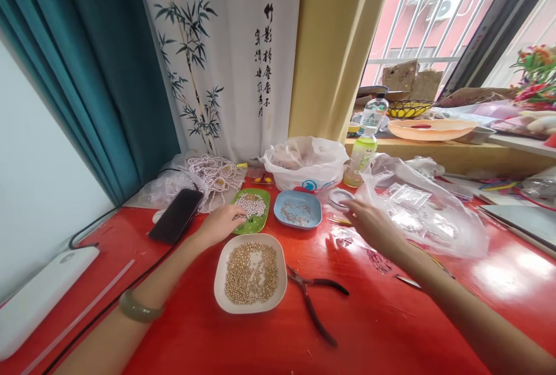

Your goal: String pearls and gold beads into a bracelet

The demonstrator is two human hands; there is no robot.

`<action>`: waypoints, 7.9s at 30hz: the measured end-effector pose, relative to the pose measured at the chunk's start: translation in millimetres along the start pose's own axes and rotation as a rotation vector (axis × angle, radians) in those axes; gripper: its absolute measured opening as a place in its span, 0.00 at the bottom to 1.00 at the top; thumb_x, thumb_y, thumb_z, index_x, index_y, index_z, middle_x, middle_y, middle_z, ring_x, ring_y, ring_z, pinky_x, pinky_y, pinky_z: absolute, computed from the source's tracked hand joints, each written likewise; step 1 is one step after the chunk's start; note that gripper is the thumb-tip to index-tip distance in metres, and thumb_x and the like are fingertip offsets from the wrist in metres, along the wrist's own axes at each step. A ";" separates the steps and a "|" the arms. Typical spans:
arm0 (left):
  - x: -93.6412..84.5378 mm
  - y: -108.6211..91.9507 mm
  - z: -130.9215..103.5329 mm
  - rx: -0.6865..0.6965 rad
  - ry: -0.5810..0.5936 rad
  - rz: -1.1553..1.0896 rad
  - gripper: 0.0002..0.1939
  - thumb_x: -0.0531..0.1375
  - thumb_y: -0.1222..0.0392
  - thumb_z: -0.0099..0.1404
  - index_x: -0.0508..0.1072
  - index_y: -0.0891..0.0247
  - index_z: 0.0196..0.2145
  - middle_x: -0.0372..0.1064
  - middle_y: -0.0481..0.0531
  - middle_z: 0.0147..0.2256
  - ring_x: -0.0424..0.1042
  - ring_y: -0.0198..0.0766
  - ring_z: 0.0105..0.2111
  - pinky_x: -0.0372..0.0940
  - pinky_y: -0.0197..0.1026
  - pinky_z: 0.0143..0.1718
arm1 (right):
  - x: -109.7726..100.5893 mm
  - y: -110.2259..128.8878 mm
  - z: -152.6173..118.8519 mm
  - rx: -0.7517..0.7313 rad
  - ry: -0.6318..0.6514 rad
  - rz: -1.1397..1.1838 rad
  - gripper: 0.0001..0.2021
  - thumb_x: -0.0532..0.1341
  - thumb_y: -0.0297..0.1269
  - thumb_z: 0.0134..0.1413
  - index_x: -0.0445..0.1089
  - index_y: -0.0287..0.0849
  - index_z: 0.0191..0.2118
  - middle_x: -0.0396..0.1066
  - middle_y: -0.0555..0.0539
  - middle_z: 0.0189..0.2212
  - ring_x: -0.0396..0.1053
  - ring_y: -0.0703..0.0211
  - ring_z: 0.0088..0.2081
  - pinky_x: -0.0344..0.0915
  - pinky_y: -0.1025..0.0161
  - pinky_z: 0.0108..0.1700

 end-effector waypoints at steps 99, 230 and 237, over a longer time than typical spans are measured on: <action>-10.7 -35.1 -27.5 -0.307 -0.385 -1.282 0.10 0.61 0.57 0.52 0.75 0.64 0.31 0.70 0.49 0.25 0.62 0.24 0.20 0.61 0.30 0.25 | -33.6 -58.5 -31.6 0.301 -0.315 0.187 0.16 0.52 0.40 0.48 0.72 0.37 0.36 0.73 0.41 0.30 0.71 0.53 0.27 0.66 0.59 0.28; 66.8 -88.1 -73.5 -0.352 0.237 -1.344 0.11 0.67 0.61 0.43 0.74 0.69 0.26 0.69 0.49 0.24 0.64 0.27 0.22 0.58 0.32 0.26 | 74.6 120.3 -74.1 0.235 0.173 1.079 0.06 0.53 0.34 0.47 0.61 0.42 0.22 0.63 0.54 0.16 0.60 0.67 0.19 0.56 0.68 0.23; 69.8 -87.7 -74.5 -0.355 0.267 -1.341 0.12 0.66 0.60 0.44 0.73 0.69 0.27 0.68 0.50 0.25 0.64 0.27 0.22 0.57 0.32 0.25 | 78.5 119.2 -74.8 0.224 0.184 1.084 0.06 0.53 0.33 0.47 0.60 0.41 0.23 0.66 0.53 0.19 0.61 0.67 0.20 0.58 0.67 0.24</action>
Point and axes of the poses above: each hand's wrist, its own z-axis towards the middle knuckle, its own x-axis out of the palm, y = z × x, the point moved 9 cm from there along z, towards the middle knuckle
